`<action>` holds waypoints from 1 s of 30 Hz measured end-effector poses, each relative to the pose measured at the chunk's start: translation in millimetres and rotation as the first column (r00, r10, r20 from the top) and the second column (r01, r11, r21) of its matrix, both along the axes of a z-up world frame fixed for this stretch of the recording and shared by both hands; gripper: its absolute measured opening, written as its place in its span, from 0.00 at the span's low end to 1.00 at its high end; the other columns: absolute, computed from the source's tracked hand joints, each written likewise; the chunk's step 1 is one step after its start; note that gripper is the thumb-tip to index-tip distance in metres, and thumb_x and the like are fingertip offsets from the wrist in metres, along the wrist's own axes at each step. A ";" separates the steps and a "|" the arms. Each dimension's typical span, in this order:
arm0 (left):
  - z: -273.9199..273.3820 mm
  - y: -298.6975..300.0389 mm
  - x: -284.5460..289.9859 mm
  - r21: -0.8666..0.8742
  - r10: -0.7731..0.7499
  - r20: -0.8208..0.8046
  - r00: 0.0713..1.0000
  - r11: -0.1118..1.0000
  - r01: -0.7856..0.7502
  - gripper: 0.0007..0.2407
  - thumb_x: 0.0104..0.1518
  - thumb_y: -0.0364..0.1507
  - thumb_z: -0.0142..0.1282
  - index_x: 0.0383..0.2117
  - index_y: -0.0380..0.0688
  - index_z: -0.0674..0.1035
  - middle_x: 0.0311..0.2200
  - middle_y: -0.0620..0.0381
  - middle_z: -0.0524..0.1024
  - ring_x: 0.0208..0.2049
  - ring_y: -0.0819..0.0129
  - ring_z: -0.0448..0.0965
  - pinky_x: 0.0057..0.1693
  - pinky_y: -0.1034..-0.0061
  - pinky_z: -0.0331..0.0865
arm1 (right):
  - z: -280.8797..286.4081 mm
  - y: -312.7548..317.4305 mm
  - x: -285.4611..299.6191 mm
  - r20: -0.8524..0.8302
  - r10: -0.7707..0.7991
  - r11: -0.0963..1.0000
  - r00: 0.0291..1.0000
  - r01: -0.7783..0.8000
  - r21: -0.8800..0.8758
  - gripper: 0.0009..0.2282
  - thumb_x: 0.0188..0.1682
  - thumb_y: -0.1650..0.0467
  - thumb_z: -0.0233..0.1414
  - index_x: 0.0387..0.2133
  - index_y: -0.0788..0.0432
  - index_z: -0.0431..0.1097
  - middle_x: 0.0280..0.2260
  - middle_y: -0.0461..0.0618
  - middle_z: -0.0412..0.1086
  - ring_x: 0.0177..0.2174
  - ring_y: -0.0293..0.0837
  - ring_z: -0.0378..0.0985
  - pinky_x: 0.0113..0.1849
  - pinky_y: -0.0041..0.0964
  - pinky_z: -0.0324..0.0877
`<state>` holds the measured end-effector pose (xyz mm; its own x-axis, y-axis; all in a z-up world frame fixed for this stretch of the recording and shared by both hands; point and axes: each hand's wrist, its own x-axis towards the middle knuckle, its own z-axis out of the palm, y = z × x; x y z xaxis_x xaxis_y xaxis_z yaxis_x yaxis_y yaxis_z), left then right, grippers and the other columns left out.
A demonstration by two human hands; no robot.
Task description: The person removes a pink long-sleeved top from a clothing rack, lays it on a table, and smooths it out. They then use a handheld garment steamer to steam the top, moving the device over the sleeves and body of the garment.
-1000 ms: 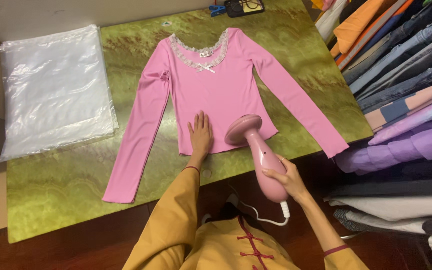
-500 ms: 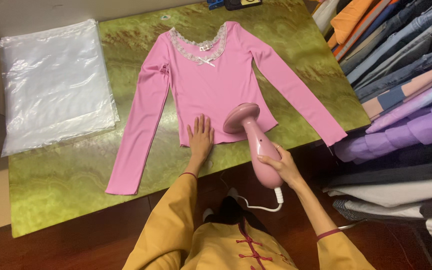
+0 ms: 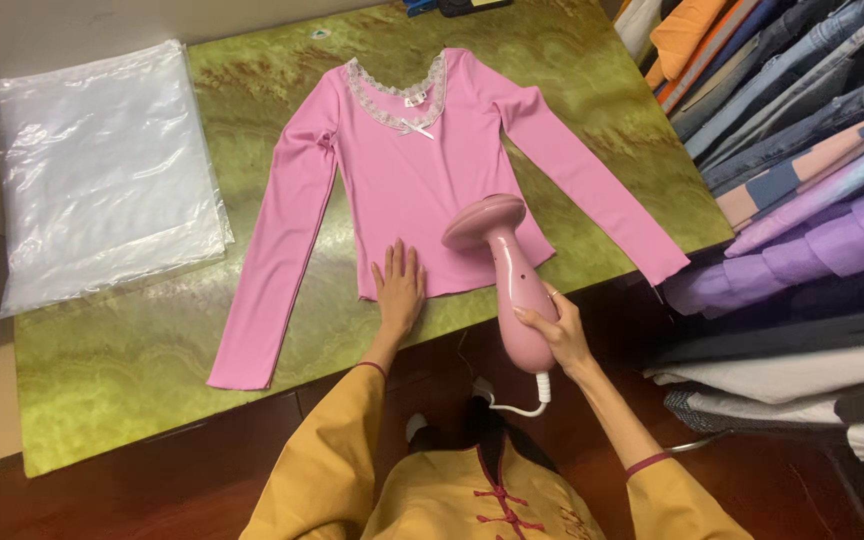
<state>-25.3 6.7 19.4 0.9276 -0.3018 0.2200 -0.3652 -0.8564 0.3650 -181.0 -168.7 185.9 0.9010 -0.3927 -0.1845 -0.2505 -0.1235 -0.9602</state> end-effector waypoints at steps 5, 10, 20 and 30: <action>4.5 -25.3 52.9 -0.056 -0.033 -0.039 0.999 0.998 0.031 0.17 0.57 0.34 0.35 0.53 0.52 0.61 0.58 0.57 0.52 0.59 0.60 0.51 0.59 0.50 0.46 | -8.1 -17.3 19.3 -0.015 0.089 0.992 0.996 -0.090 -0.087 0.29 0.28 0.61 0.60 0.46 0.57 0.64 0.36 0.52 0.68 0.37 0.40 0.66 0.40 0.34 0.59; -29.9 -46.8 97.3 0.118 -0.065 -0.293 0.954 0.988 0.104 0.20 0.57 0.44 0.25 0.57 0.64 0.52 0.61 0.66 0.39 0.62 0.64 0.36 0.60 0.44 0.31 | -15.1 -24.6 21.9 -0.044 0.114 0.988 0.993 -0.118 -0.103 0.29 0.27 0.62 0.61 0.46 0.56 0.65 0.36 0.53 0.69 0.37 0.40 0.67 0.40 0.34 0.60; 15.9 -40.9 65.1 0.205 -0.048 -0.210 0.976 0.974 0.092 0.21 0.58 0.46 0.23 0.58 0.61 0.51 0.62 0.61 0.40 0.62 0.63 0.37 0.60 0.47 0.31 | -2.4 -48.5 -17.6 -0.138 0.183 0.979 0.973 -0.193 -0.060 0.28 0.26 0.63 0.61 0.44 0.55 0.66 0.36 0.53 0.69 0.37 0.43 0.67 0.41 0.38 0.60; 8.8 -44.8 66.3 0.164 -0.041 -0.156 0.987 0.984 0.067 0.21 0.57 0.44 0.26 0.57 0.56 0.55 0.61 0.58 0.43 0.62 0.61 0.40 0.60 0.46 0.33 | 16.1 -79.2 -15.1 -0.125 0.131 0.991 0.983 -0.135 -0.019 0.26 0.28 0.64 0.59 0.44 0.57 0.67 0.36 0.51 0.69 0.37 0.40 0.67 0.41 0.34 0.59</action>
